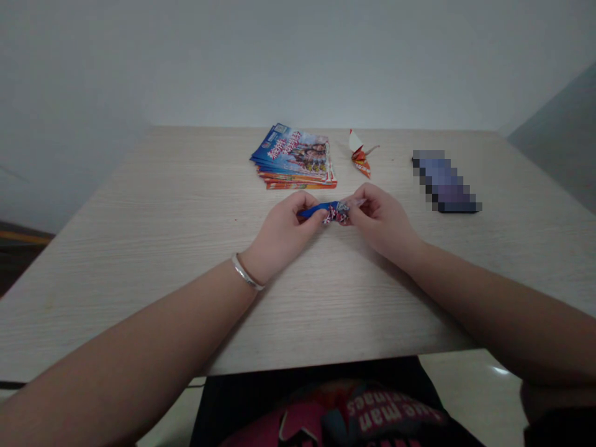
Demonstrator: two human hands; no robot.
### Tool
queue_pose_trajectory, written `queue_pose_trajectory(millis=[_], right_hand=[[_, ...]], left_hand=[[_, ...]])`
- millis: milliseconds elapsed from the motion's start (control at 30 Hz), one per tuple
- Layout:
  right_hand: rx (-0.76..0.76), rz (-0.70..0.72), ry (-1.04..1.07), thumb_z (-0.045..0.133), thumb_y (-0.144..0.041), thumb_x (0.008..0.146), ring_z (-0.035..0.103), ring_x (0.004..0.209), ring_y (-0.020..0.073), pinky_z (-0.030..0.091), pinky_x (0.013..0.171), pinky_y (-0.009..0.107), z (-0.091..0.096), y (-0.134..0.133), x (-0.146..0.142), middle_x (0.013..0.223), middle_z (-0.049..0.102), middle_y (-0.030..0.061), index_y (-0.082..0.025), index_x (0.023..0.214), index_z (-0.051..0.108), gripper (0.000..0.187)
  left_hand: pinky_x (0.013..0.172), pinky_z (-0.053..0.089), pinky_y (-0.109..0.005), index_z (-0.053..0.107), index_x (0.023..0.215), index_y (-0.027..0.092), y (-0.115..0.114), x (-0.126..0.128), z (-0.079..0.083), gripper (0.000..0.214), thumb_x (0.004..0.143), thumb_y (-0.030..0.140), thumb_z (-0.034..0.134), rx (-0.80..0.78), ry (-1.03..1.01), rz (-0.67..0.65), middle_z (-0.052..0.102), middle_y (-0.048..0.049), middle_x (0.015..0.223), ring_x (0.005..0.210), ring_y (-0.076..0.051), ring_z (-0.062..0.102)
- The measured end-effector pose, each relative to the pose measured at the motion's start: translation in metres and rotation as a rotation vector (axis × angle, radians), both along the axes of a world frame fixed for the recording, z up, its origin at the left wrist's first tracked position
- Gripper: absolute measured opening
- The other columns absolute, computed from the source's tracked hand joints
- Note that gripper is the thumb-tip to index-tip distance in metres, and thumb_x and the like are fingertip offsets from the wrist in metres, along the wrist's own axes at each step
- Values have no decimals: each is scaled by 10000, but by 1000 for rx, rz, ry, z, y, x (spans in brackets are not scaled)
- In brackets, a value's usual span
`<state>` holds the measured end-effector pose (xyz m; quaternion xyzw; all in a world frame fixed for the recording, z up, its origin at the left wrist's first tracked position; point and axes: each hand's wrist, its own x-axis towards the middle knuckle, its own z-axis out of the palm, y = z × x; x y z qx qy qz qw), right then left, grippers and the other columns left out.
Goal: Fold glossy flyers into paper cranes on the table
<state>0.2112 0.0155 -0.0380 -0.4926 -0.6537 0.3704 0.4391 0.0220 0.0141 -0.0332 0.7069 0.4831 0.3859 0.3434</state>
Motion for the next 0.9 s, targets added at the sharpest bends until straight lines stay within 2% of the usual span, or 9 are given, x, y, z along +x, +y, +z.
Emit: queue_pose_trajectory(millis=[133,267,333,500,633,767,900], right_hand=[[-174,45,223,673,-280,799,631,606,116,579,625,287,-1,4,-1,655,599,-57,-239,728,485,205],[-223,45,224,736,-251,766,631,577,115,585,610,276,0,5,-2,653,637,-53,-249,803,584,157],[-265,60,223,762,-283,768,642,592,119,597,632,285,0,6,-2,659,655,-35,-239,768,612,157],[-344,88,376,843,-382,712,667,689,120,628,720,304,-3,8,1,715,688,-22,-219,678,578,313],[-408,101,489,874,-403,668,678,724,110,631,730,267,-2,7,2,704,682,-30,-206,648,571,362],[-475,97,545,857,-343,708,689,723,102,632,720,243,1,6,2,704,684,-33,-195,647,583,318],[-542,52,591,791,-227,787,687,698,88,629,719,228,4,6,1,719,696,-20,-180,672,607,223]], left_hand=[[601,376,-243,576,806,173,-2,0,2,110,856,269,596,17,11,-22,590,20,746,654,-112,491],[614,378,-246,596,814,167,-5,1,5,115,865,270,606,52,67,-44,603,18,752,664,-114,499],[618,378,-248,603,827,166,-5,0,4,117,866,276,608,50,74,-45,610,14,761,676,-119,509],[613,376,-252,594,799,168,3,-6,-4,165,852,322,624,-1,-16,-37,595,9,745,679,-126,508],[635,404,-267,590,800,168,6,-7,-6,148,852,305,609,-47,-54,-45,596,3,742,675,-127,523],[607,424,-269,569,832,175,7,-7,-6,118,861,287,591,-118,-108,-58,592,8,718,636,-125,545],[591,428,-250,564,840,178,7,-7,-10,98,856,267,603,-102,-175,-68,583,21,704,604,-104,534]])
